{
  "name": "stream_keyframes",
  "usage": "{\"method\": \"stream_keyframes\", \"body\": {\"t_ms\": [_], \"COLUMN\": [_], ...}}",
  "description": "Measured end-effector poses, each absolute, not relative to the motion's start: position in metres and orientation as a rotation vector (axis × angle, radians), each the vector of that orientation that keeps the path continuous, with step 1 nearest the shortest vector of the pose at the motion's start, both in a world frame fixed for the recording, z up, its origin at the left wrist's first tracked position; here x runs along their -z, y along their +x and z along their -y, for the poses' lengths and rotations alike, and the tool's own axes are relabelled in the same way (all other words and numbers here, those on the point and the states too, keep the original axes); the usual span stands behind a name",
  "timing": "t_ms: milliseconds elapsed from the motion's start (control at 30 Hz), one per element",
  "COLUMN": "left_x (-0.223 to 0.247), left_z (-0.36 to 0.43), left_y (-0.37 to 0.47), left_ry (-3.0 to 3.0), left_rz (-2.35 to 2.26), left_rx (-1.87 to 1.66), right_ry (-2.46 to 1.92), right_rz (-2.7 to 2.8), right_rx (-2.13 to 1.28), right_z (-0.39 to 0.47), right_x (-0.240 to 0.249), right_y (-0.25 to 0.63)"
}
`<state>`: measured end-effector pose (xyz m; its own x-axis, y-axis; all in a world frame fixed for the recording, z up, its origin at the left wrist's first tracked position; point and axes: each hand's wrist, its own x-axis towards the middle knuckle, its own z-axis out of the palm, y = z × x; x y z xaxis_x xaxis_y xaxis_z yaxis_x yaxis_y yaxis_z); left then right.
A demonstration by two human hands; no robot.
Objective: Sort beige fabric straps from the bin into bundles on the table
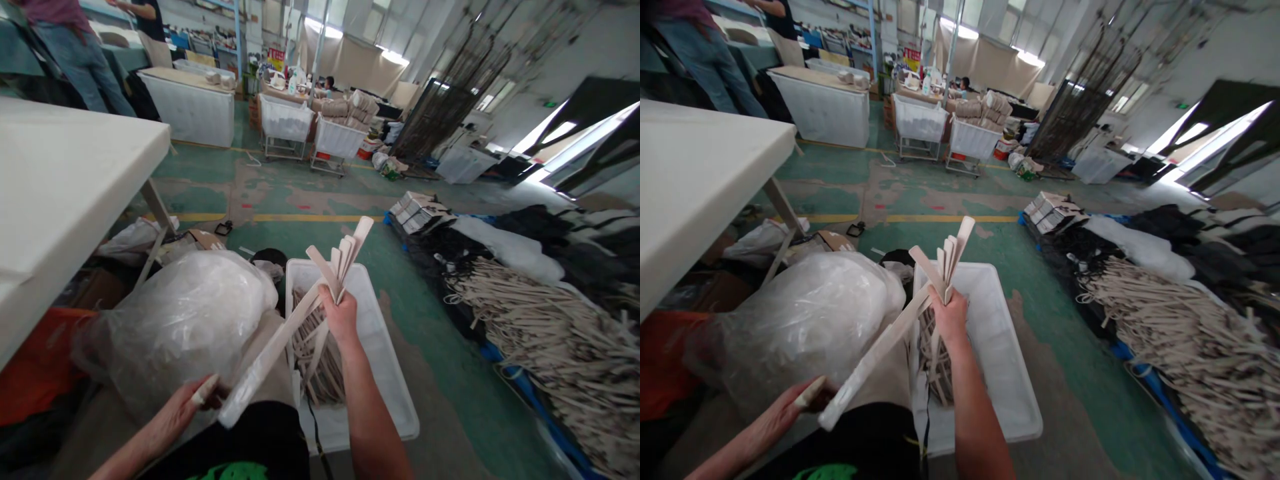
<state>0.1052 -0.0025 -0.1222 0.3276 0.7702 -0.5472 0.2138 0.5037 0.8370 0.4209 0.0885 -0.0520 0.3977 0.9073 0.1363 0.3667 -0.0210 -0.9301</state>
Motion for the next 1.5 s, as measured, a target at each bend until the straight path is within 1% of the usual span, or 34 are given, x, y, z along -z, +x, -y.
{"method": "stream_keyframes", "body": {"t_ms": [200,433,633,933,1067,1333,1400,1500], "left_x": [0.143,0.159,0.181,0.199,0.202,0.231,0.236,0.240], "left_z": [0.004,0.009,0.011,0.011,0.012,0.015,0.016,0.016], "left_y": [0.083,0.082,0.071,0.062,0.061,0.056,0.055,0.054], "left_ry": [0.850,0.845,0.873,0.747,0.731,0.679,0.686,0.690], "left_rz": [-1.298,-1.336,-1.340,-1.375,-1.418,-1.396,-1.398,-1.385], "left_rx": [-0.484,-0.493,-0.498,-0.537,-0.542,-0.572,-0.556,-0.570], "right_ry": [-1.748,-1.837,-1.770,-1.531,-1.377,-1.055,-1.013,-1.060], "right_rz": [1.137,1.031,0.857,0.637,0.574,0.596,0.644,0.709], "right_rx": [-0.527,-0.420,-0.410,-0.542,-0.463,-0.109,-0.087,-0.189], "right_z": [-0.089,-0.099,-0.097,-0.125,-0.138,-0.114,-0.104,-0.094], "right_x": [0.058,0.078,0.078,0.084,0.063,-0.018,-0.031,-0.040], "right_y": [0.468,0.511,0.524,0.515,0.515,0.527,0.532,0.538]}}
